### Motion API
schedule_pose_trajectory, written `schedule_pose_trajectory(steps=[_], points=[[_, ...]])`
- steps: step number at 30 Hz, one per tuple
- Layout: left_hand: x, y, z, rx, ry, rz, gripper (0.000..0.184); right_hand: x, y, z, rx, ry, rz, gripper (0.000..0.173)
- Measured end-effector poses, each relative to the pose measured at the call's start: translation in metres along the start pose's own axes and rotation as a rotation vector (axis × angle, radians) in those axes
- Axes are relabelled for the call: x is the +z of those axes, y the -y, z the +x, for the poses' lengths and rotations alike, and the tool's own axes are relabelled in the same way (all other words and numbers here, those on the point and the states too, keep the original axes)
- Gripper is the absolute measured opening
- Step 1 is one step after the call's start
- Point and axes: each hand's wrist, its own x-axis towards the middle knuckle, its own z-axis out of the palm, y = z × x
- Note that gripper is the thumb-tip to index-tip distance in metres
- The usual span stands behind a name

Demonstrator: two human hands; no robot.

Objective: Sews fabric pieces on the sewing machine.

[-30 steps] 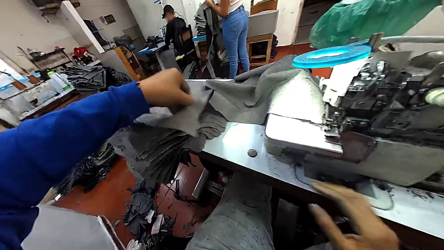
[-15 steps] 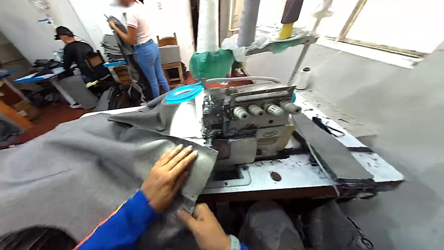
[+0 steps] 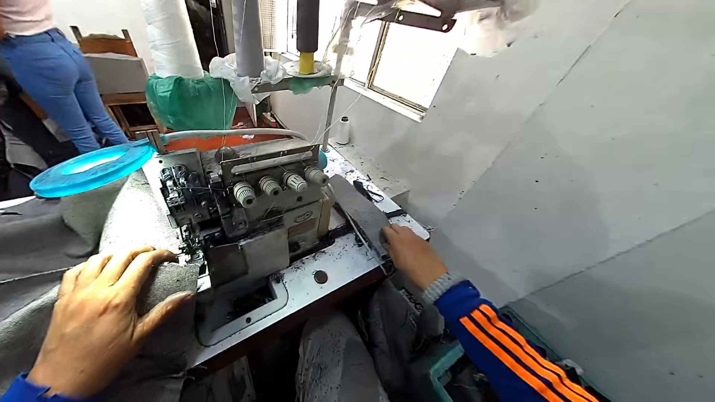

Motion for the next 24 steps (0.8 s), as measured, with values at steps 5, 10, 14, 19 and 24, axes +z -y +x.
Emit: schedule_pose_trajectory(steps=[5, 10, 14, 19, 24], points=[[-0.001, 0.003, 0.000, 0.021, -0.022, 0.007, 0.079, -0.008, -0.020, 0.001, -0.122, 0.003, -0.046, 0.025], [-0.002, 0.002, 0.001, 0.053, -0.014, 0.033, 0.077, -0.003, -0.027, -0.001, -0.168, 0.069, -0.030, 0.014], [-0.013, 0.003, 0.009, 0.109, 0.027, -0.205, 0.033, -0.021, -0.026, -0.002, -0.258, -0.006, -0.032, 0.018], [-0.044, -0.002, 0.021, 0.025, 0.112, -0.537, 0.010, -0.031, 0.028, -0.014, -0.465, -0.787, 0.103, 0.029], [-0.071, -0.022, 0.013, 0.026, 0.003, -0.599, 0.017, -0.005, 0.180, -0.049, -0.613, -0.874, 0.886, 0.029]])
